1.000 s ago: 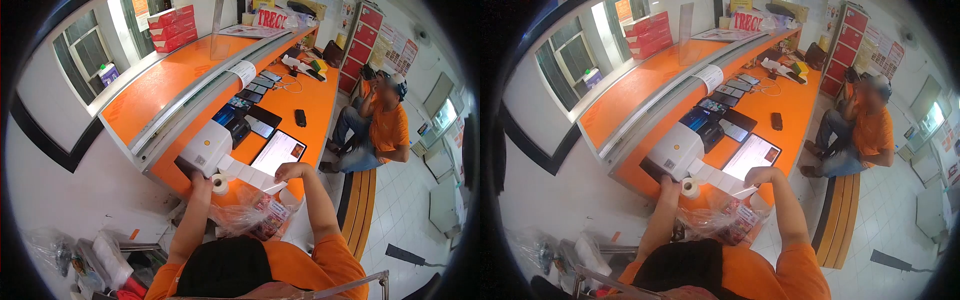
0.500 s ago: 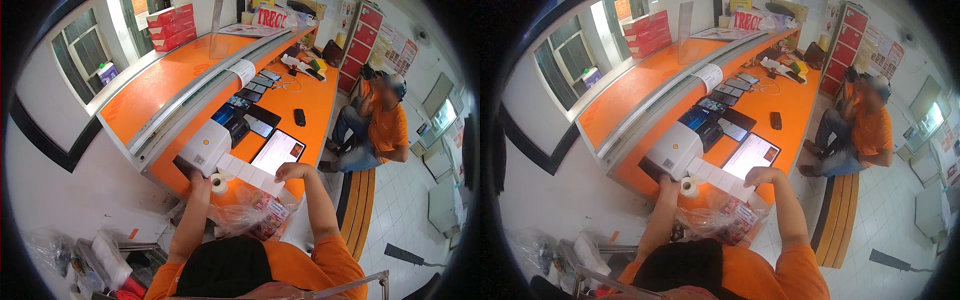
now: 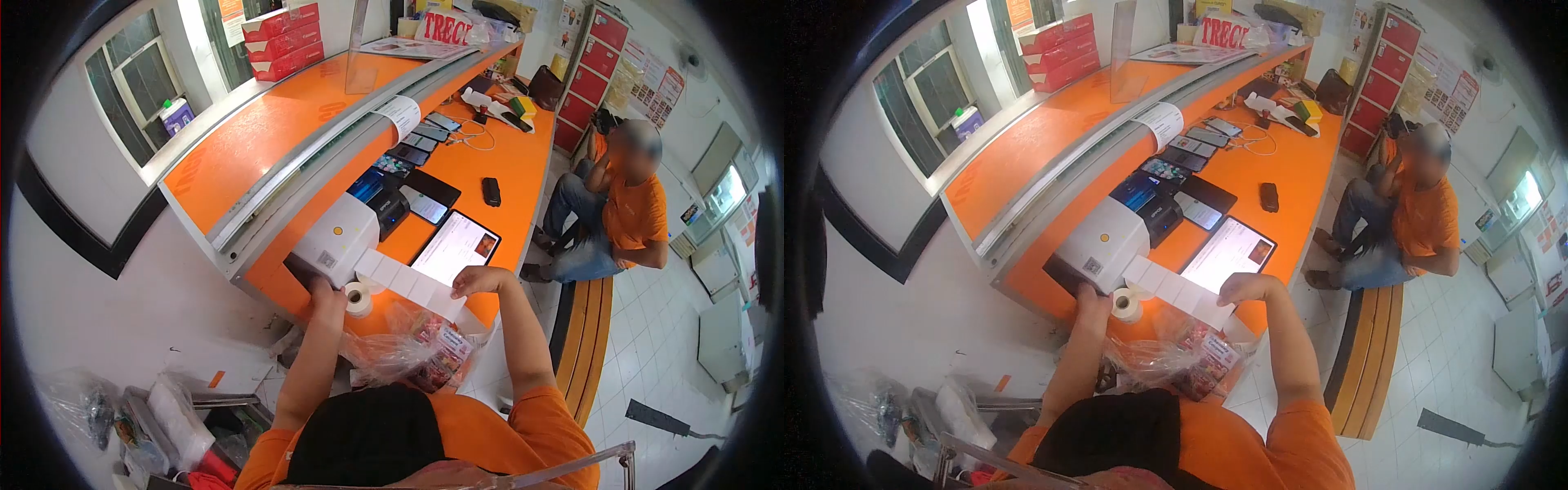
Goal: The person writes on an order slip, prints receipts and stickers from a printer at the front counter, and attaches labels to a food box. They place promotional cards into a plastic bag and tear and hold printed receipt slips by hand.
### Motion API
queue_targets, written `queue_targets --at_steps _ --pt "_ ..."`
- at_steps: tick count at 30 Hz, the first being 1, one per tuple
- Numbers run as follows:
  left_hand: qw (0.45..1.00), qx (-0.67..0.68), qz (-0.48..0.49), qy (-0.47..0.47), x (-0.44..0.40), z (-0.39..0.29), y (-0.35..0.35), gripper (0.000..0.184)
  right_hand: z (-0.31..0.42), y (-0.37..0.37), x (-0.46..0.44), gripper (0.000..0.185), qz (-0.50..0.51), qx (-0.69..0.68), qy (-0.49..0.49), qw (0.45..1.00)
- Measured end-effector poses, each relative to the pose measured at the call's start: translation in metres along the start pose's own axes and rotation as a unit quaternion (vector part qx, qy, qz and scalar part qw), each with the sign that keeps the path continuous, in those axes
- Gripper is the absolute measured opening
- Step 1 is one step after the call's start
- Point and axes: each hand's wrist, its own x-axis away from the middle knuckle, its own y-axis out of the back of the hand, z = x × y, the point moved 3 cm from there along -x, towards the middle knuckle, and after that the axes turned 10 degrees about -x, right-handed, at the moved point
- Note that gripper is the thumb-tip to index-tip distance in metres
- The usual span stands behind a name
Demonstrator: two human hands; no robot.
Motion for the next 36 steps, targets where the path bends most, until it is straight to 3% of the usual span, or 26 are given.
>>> queue_targets --at_steps 5,6,7,8,9,11,16,23,26,29,32,35,36 --pt "0.998 0.0 0.046 -0.037 -0.007 0.008 0.008 0.051 0.01 0.006 -0.01 0.035 -0.057 0.035 -0.058 0.996" --pt "0.999 0.001 0.024 -0.043 -0.004 0.009 0.009 0.054 0.008 0.014 -0.022 0.036 -0.069 0.049 -0.021 0.996" --pt "0.999 0.002 0.002 -0.049 0.001 0.009 0.009 0.057 0.029 0.012 -0.032 0.039 -0.153 0.223 0.093 0.958" --pt "0.998 0.003 -0.02 -0.055 0.006 0.009 0.008 0.06 0.039 0.007 -0.036 0.041 -0.265 0.177 0.086 0.944" --pt "0.997 -0.048 0.0 -0.066 0.011 0.009 0.007 0.064 0.056 0.009 -0.052 0.047 -0.227 0.148 0.08 0.959" --pt "0.984 -0.149 0.038 -0.091 0.019 0.007 0.005 0.073 0.07 -0.001 -0.089 0.052 -0.287 0.159 0.269 0.905" --pt "0.979 -0.175 0.038 -0.094 0.016 0.007 0.01 0.072 0.124 -0.036 -0.132 0.053 -0.4 0.234 0.358 0.81" --pt "0.974 -0.205 0.055 -0.078 0.044 -0.004 -0.002 0.075 0.126 -0.045 -0.137 0.051 -0.462 0.229 0.279 0.81" --pt "0.975 -0.136 0.139 -0.107 0.017 0.008 0.008 0.07 0.128 -0.048 -0.134 0.052 -0.459 0.218 0.262 0.82" --pt "0.982 -0.127 0.092 -0.101 0.03 0.003 0.004 0.064 0.127 -0.045 -0.133 0.052 -0.444 0.217 0.263 0.829" --pt "0.982 -0.094 0.147 -0.073 0.038 0.001 0.006 0.057 0.109 -0.032 -0.129 0.047 -0.427 0.207 0.291 0.831" --pt "0.955 -0.205 0.173 -0.125 0.063 0.008 0.009 0.056 0.064 -0.018 -0.107 0.037 -0.373 0.138 0.251 0.883" --pt "0.95 -0.213 0.177 -0.147 0.08 0.011 0.004 0.057 0.052 -0.019 -0.094 0.033 -0.351 0.148 0.191 0.905"
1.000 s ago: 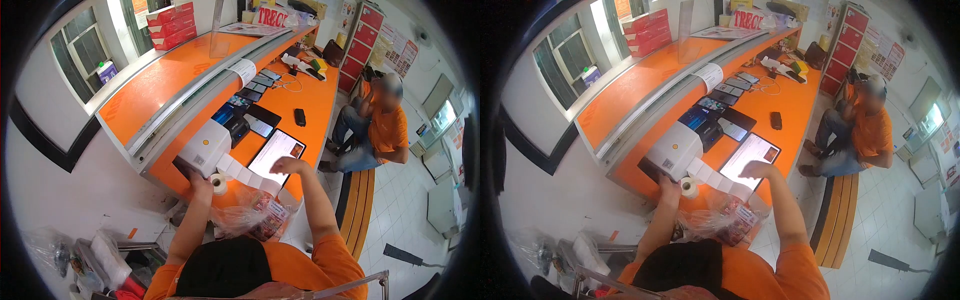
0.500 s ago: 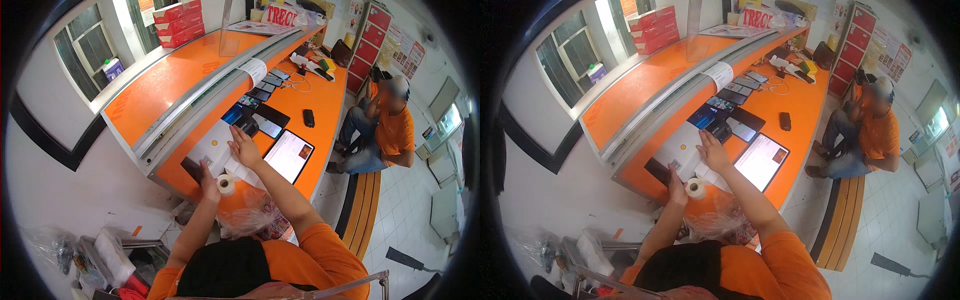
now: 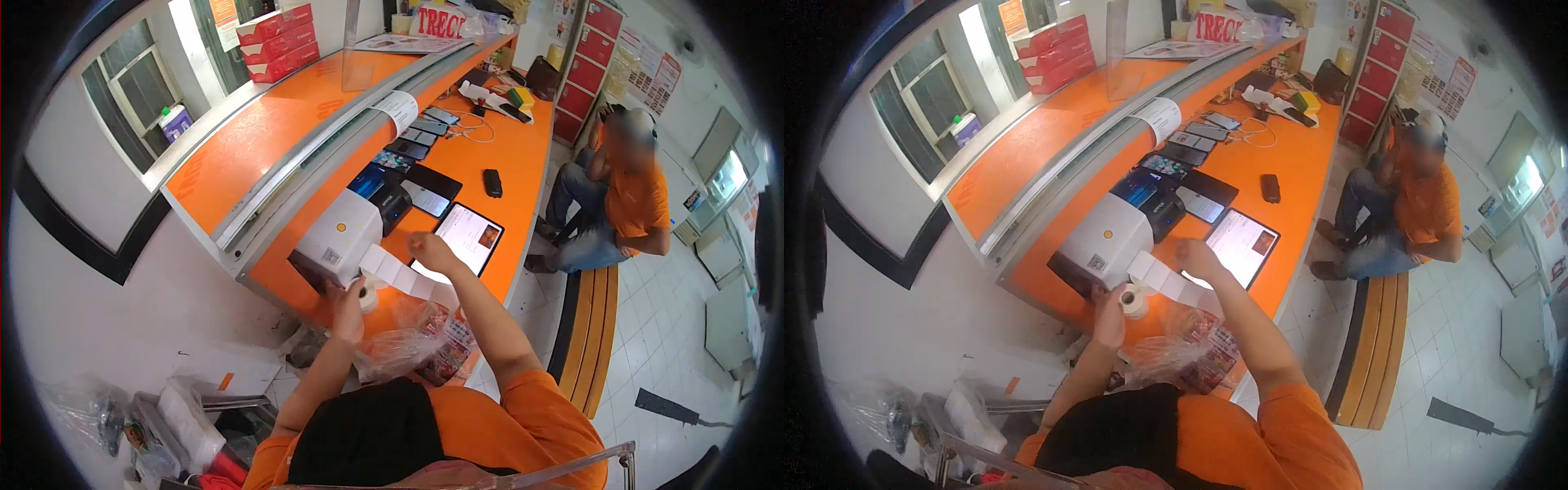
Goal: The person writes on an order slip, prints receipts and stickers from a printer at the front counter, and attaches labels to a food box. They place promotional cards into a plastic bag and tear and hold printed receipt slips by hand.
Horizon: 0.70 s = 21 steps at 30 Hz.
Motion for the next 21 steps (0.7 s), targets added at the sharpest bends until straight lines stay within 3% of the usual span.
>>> queue_targets --at_steps 2,3,6,7,10,12,15,18,21 --pt "0.999 -0.024 0.001 -0.039 0.03 -0.01 -0.019 0.059 -0.013 0.006 0.028 0.028 0.045 0.008 -0.054 0.998" --pt "0.995 -0.064 0.051 -0.062 0.013 0.035 -0.007 0.054 -0.022 0.005 0.039 0.028 0.05 -0.006 -0.056 0.997" --pt "0.967 -0.173 0.189 0.005 0.034 0.023 -0.039 0.049 -0.039 -0.001 0.058 0.033 0.063 -0.011 -0.074 0.995" --pt "0.958 -0.197 0.208 -0.007 0.034 0.026 -0.046 0.036 -0.039 -0.002 0.059 0.034 0.073 0.009 -0.085 0.994" --pt "0.914 -0.285 0.29 0.003 0.019 0.054 -0.049 0.026 -0.037 0.004 0.06 0.039 0.112 -0.02 -0.138 0.984" --pt "0.919 -0.267 0.29 -0.005 0.017 0.068 -0.048 0.024 -0.028 0.014 0.062 0.037 0.133 -0.078 -0.166 0.974" --pt "0.93 -0.266 0.254 -0.017 0.016 0.072 -0.048 0.027 -0.002 0.03 0.072 0.023 0.086 -0.191 -0.163 0.964" --pt "0.958 -0.213 0.193 -0.001 0.022 0.065 -0.051 0.031 0.018 0.033 0.083 0.016 -0.004 -0.36 -0.169 0.918" --pt "0.976 -0.127 0.176 -0.031 0.02 0.06 -0.053 0.03 0.049 0.04 0.096 0.017 -0.027 -0.379 -0.139 0.914"
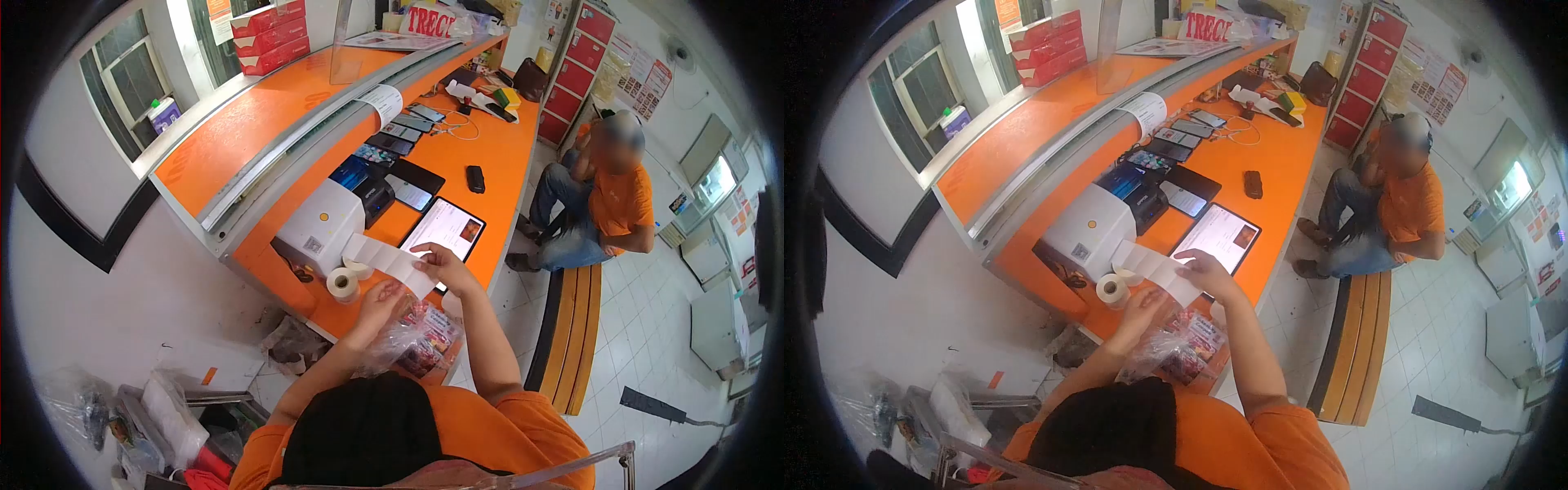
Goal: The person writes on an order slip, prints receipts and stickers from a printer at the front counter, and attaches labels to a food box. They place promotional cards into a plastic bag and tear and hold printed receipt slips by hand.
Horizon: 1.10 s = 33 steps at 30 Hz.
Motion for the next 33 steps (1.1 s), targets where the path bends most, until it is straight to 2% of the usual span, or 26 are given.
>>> queue_targets --at_steps 3,4,7,8,10,11,13,14,15,18,22,25,26,29,31,33 --pt "0.999 0.036 0.002 -0.027 -0.003 0.0 0.002 0.025 -0.011 -0.001 0.002 0.017 -0.003 0.046 0.064 0.997" --pt "0.999 0.042 0.005 -0.029 -0.004 0.0 0.002 0.023 -0.015 0.0 0.002 0.016 -0.012 0.074 0.037 0.996" --pt "0.992 0.126 0.03 0.007 0.002 -0.009 -0.002 0.019 -0.006 -0.011 0.011 0.011 -0.068 0.203 0.196 0.957" --pt "0.996 0.085 0.032 -0.017 0.003 -0.014 -0.003 0.019 -0.001 -0.011 0.015 0.011 -0.061 0.23 0.199 0.951" --pt "0.997 0.004 0.033 -0.066 0.007 -0.019 -0.005 0.019 0.008 -0.018 0.024 0.013 -0.081 0.343 0.311 0.883" --pt "0.998 -0.009 0.03 -0.05 0.006 -0.014 -0.005 0.019 0.013 -0.023 0.03 0.014 -0.089 0.396 0.364 0.838" --pt "0.999 -0.037 0.022 -0.02 0.004 -0.003 -0.003 0.019 0.017 -0.027 0.035 0.016 -0.014 0.358 0.333 0.872" --pt "0.998 -0.036 0.014 -0.057 0.004 -0.001 -0.005 0.015 0.012 -0.027 0.035 0.016 0.016 0.337 0.322 0.885" --pt "0.998 -0.013 0.019 -0.054 0.005 -0.002 -0.006 0.014 0.011 -0.028 0.036 0.016 0.046 0.315 0.31 0.896" --pt "0.999 0.023 0.046 -0.017 0.009 -0.002 -0.008 0.012 0.014 -0.028 0.042 0.022 0.06 0.339 0.3 0.89" --pt "0.991 -0.06 0.041 -0.109 0.007 -0.002 -0.01 0.017 0.016 -0.024 0.041 0.026 0.07 0.34 0.315 0.883" --pt "0.995 -0.006 0.056 -0.079 0.009 -0.004 -0.013 0.018 0.009 -0.02 0.037 0.023 0.064 0.331 0.301 0.892" --pt "0.992 -0.068 0.033 -0.102 0.007 0.003 -0.009 0.017 0.008 -0.02 0.036 0.023 0.067 0.325 0.294 0.897" --pt "0.984 -0.119 0.033 -0.129 0.007 -0.007 -0.007 0.019 -0.002 -0.017 0.029 0.018 0.064 0.289 0.277 0.914" --pt "0.991 -0.086 0.048 -0.089 0.004 -0.001 -0.006 0.017 0.002 -0.017 0.029 0.016 0.071 0.262 0.254 0.929" --pt "0.993 -0.09 0.045 -0.067 -0.002 0.012 -0.004 0.017 -0.001 -0.015 0.025 0.014 0.078 0.269 0.27 0.921"
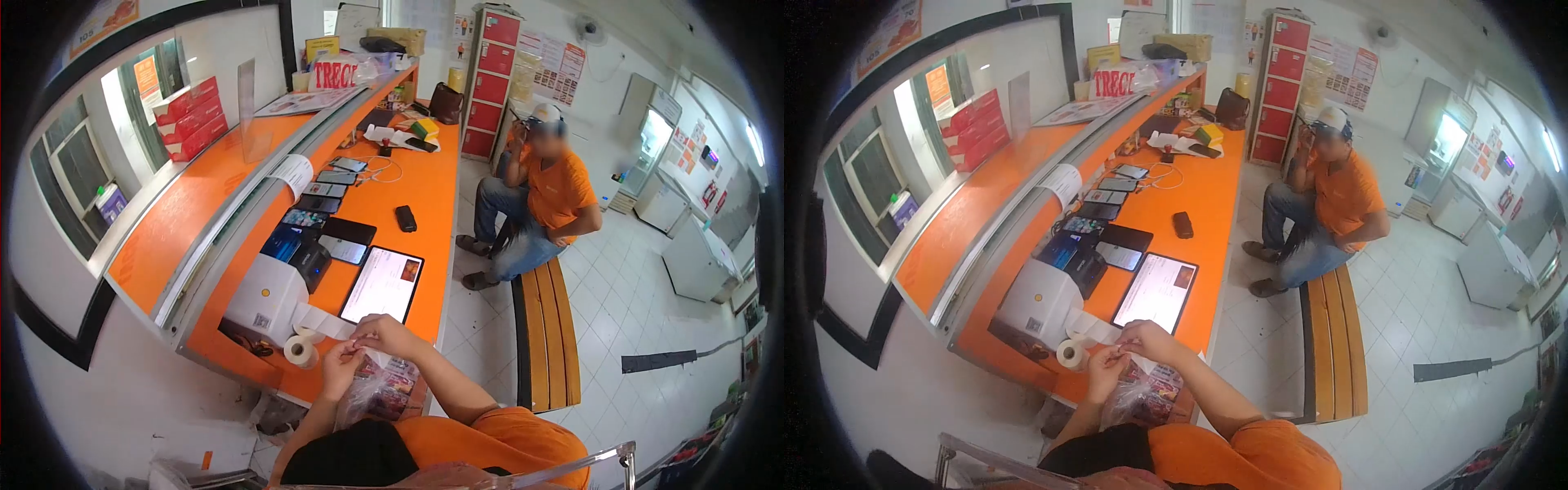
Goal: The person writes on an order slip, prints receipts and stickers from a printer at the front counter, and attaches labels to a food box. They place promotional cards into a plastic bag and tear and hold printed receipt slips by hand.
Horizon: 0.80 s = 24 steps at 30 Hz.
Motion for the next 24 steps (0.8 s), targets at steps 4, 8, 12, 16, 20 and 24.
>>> queue_targets --at_steps 4,8,12,16,20,24 --pt "0.999 0.036 0.008 0.01 -0.001 0.004 0.0 0.018 -0.005 0.0 -0.001 0.012 0.01 -0.002 0.004 1.0" --pt "1.0 0.003 -0.005 -0.019 -0.004 0.01 -0.001 0.01 -0.005 0.001 -0.001 0.009 0.009 -0.019 -0.009 1.0" --pt "0.999 -0.013 -0.008 -0.028 -0.004 0.01 -0.002 0.009 -0.01 0.0 -0.002 0.009 -0.002 -0.029 -0.01 1.0" --pt "1.0 0.009 0.016 -0.012 -0.002 0.008 -0.001 0.015 -0.013 -0.001 -0.004 0.008 -0.026 -0.008 0.002 1.0" --pt "1.0 0.0 0.009 -0.029 -0.004 0.011 -0.001 0.015 -0.011 0.001 -0.003 0.007 -0.069 -0.006 0.0 0.998" --pt "0.999 0.044 0.021 -0.015 -0.003 0.008 -0.002 0.014 -0.007 0.005 -0.003 0.007 -0.114 -0.016 -0.041 0.993"
